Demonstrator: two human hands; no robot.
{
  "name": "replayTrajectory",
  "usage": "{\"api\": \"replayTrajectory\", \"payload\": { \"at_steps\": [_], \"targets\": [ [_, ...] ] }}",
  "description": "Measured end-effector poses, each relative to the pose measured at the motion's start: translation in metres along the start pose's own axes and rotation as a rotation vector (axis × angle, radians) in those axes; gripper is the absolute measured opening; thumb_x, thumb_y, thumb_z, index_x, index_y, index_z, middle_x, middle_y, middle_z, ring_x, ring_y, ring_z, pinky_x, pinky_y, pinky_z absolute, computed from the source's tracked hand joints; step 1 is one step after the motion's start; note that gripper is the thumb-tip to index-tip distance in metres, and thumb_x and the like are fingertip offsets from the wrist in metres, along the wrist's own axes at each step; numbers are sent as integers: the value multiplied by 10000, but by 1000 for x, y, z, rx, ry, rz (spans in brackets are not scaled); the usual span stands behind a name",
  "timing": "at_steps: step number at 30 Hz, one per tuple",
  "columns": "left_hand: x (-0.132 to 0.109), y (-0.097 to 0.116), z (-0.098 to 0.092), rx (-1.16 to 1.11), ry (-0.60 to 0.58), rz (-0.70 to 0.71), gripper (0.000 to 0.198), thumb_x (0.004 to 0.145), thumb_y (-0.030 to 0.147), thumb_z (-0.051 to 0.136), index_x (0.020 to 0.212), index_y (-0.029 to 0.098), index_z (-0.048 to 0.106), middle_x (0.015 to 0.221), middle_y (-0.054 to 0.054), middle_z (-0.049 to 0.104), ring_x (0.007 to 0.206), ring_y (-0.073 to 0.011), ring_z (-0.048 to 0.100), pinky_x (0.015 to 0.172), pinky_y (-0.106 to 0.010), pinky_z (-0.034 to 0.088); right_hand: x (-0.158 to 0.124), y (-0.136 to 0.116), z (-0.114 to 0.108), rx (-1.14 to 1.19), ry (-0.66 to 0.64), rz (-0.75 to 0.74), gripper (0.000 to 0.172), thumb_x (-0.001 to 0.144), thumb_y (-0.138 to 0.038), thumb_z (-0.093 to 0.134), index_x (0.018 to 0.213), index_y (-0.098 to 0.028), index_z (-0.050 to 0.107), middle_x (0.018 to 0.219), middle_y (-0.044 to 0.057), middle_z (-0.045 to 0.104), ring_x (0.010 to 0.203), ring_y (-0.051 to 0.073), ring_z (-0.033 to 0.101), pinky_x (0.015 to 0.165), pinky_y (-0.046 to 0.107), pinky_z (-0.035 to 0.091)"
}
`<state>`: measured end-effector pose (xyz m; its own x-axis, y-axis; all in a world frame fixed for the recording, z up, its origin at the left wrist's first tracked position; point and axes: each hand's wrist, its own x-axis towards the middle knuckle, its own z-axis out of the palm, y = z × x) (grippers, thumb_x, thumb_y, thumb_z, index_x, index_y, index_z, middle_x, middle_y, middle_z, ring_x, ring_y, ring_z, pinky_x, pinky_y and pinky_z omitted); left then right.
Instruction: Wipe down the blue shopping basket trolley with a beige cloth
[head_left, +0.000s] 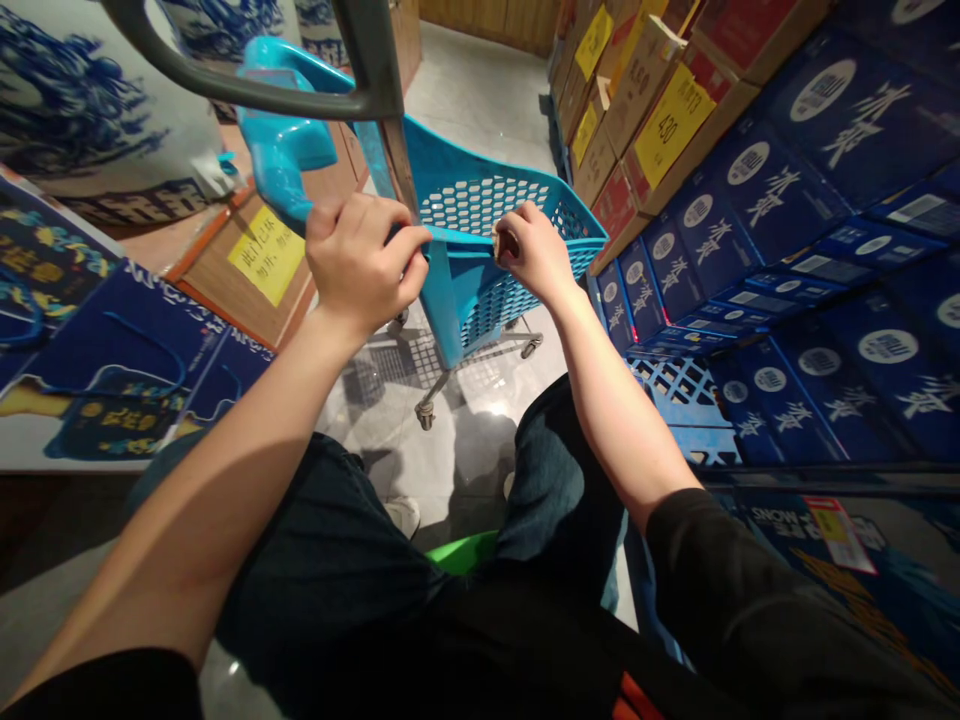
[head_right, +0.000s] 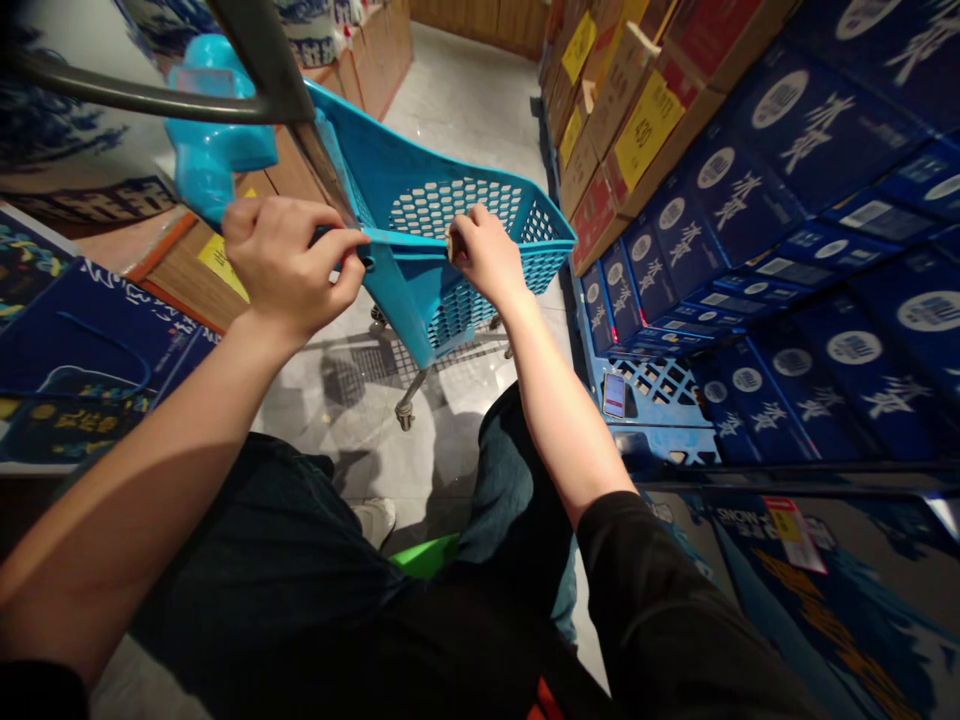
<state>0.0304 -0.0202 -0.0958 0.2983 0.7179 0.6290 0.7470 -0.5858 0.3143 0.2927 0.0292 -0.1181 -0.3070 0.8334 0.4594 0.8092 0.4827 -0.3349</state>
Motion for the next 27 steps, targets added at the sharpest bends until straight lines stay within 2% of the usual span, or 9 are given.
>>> {"api": "replayTrajectory", "payload": {
  "at_steps": [4,6,8,12,15,20,22,24,27],
  "targets": [
    [-2,4,2,14,36,13,272,919,369,567,1100,389,768,1097,-54,766,1273,-413,589,1105,-731,301,-4,-32,5,38,20,-127,225,1061,-256,452,1218,-224,610,1284,118,597,1242,288,572,1058,546,559],
    [-2,6,0,16,15,-4,276,912,368,566,1102,388,766,1114,-53,763,1288,-417,582,1112,-736,293,-5,-54,6,7,50,-143,267,1045,-202,466,1272,-237,602,1338,123,596,1253,283,558,1055,504,569],
    [-1,8,-2,14,-21,-32,278,894,364,576,1096,378,766,1136,-59,758,1305,-427,571,1122,-750,274,-4,-63,7,-29,67,-140,294,1020,-170,485,1282,-240,600,1350,125,600,1244,289,552,1027,485,583],
    [0,10,-7,2,-57,-65,285,852,351,599,1081,376,768,1154,-64,757,1321,-441,557,1128,-763,259,2,-35,10,-26,38,-37,177,995,-250,518,1141,-247,617,1249,127,616,1176,323,569,969,546,597],
    [-1,10,-6,-7,-36,-58,275,849,350,607,1068,375,770,1168,-63,759,1317,-443,557,1123,-758,268,3,-16,14,3,64,54,180,989,-272,463,1065,-231,621,1211,143,620,1188,337,560,990,583,579],
    [-3,7,-1,4,11,-41,270,901,377,578,1091,363,769,1157,-65,755,1304,-432,565,1124,-743,262,-2,-52,13,86,59,-70,310,970,-279,445,1212,-249,637,1315,129,636,1232,303,545,1068,544,549],
    [-3,6,0,14,1,-51,276,897,386,584,1099,363,770,1155,-65,749,1301,-436,564,1127,-743,256,-1,-64,12,121,54,-104,305,957,-345,482,1204,-279,649,1339,116,639,1248,293,543,1090,519,533],
    [-4,6,-1,11,-12,-57,278,883,385,596,1096,366,773,1158,-68,742,1300,-445,561,1129,-744,255,2,-62,10,136,41,-103,266,944,-421,516,1134,-296,653,1316,112,646,1243,291,548,1079,502,529],
    [-4,5,-3,-19,-27,-44,285,857,364,620,1099,373,771,1152,-73,734,1319,-455,549,1133,-745,255,8,-37,8,92,5,-41,197,951,-434,514,1020,-287,626,1222,115,657,1117,284,581,1011,505,543]
  ]
}}
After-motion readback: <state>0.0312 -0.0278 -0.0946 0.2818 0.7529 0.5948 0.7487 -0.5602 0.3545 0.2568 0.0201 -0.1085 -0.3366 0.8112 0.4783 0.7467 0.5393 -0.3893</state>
